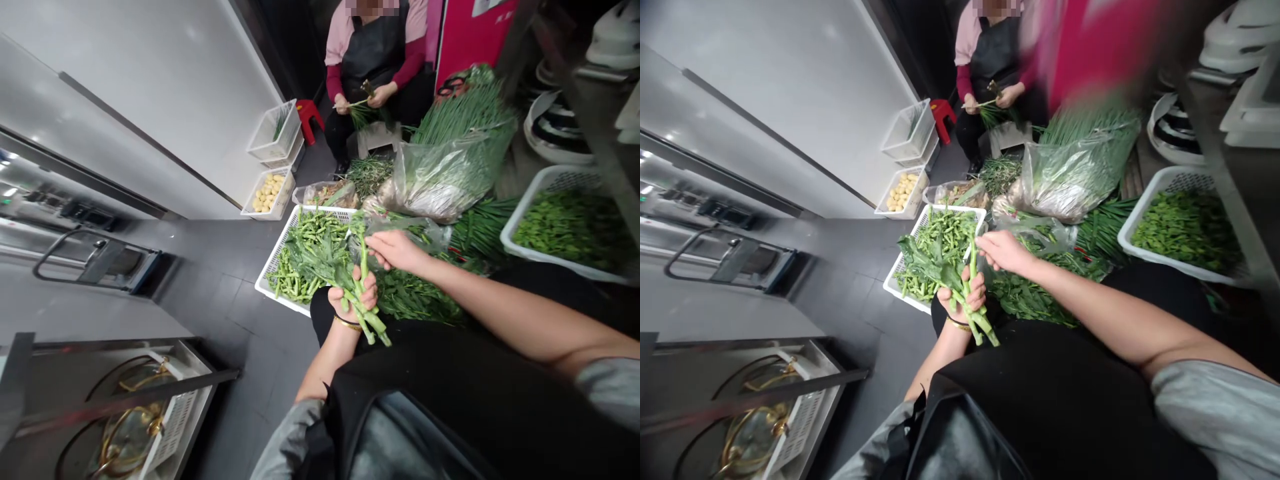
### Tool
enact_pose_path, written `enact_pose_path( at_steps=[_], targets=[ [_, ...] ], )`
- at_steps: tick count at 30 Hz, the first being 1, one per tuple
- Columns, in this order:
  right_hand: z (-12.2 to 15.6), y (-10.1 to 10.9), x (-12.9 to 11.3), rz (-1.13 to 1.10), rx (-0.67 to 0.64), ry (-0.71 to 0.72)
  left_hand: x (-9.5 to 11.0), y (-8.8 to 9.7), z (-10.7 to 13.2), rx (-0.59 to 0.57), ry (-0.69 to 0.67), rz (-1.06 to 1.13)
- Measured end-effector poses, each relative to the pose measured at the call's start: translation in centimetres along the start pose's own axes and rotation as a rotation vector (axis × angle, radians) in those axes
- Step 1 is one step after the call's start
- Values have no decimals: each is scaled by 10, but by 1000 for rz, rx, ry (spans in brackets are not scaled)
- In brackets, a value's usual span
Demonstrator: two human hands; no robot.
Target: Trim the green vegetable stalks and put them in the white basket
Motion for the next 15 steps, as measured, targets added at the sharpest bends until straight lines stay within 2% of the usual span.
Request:
enact_pose_path(
  at_steps=[1, 3, 4, 5, 6, 7, 10, 13, 15],
  targets=[
    [7, -6, 0, 16, -33, 4, 3, 2, 0, 10, -21, -5],
    [22, -14, 1, 35, -263, 44, 6, 7, 0, 12, 2, -25],
    [27, -12, 4, 59, -377, 58, 5, 10, 0, 2, 33, -36],
    [28, -7, 7, 90, -436, 59, 4, 12, -1, -11, 67, -46],
    [25, 2, 10, 120, -424, 45, 3, 14, -1, -24, 94, -54],
    [18, 13, 13, 150, -344, 26, 2, 14, -2, -34, 113, -62],
    [-9, 37, 19, 228, -34, 45, -3, 12, -4, -40, 147, -104],
    [-21, 31, 16, 437, 119, 231, -7, 11, -5, 14, 163, -109],
    [-16, 16, 7, 615, 155, 465, -10, 13, -4, 83, 151, -68]
  ],
)
Point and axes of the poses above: each hand's wrist, its own z-axis away from the middle knuckle, its own y-axis out of the back of the hand, x = y × z, the point moved 4 cm from there along -z, towards the middle knuckle, and after that the axes turned 12 degrees about y, right-handed, at the moved point
